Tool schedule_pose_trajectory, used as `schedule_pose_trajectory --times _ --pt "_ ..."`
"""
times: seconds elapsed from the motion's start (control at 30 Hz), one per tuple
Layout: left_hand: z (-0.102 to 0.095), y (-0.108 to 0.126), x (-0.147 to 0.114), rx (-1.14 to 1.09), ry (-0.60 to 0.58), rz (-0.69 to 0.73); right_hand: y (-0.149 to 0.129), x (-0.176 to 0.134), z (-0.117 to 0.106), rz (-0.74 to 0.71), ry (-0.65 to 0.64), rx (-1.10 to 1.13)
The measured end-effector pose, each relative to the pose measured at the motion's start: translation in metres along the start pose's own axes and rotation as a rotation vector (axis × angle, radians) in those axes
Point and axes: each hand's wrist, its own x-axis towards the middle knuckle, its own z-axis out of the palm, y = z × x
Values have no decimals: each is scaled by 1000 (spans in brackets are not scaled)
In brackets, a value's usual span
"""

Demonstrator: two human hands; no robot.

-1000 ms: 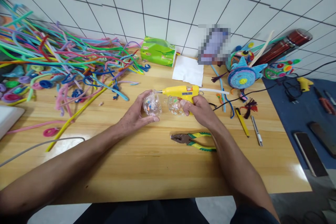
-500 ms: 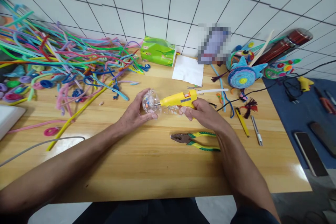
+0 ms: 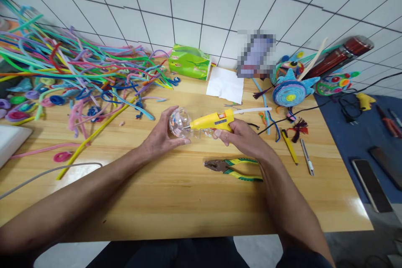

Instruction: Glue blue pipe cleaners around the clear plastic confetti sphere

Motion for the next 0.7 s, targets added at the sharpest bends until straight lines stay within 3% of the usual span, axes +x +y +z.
schedule_pose_trajectory --times 0.27,0.57,0.7 --pt "-1 6 0 -31 -35 -21 2 7 3 -29 62 40" --pt "-6 11 4 1 -31 -13 1 1 -3 -3 4 -17" --pt "-4 11 3 -29 -16 -54 2 2 -1 0 48 -32"
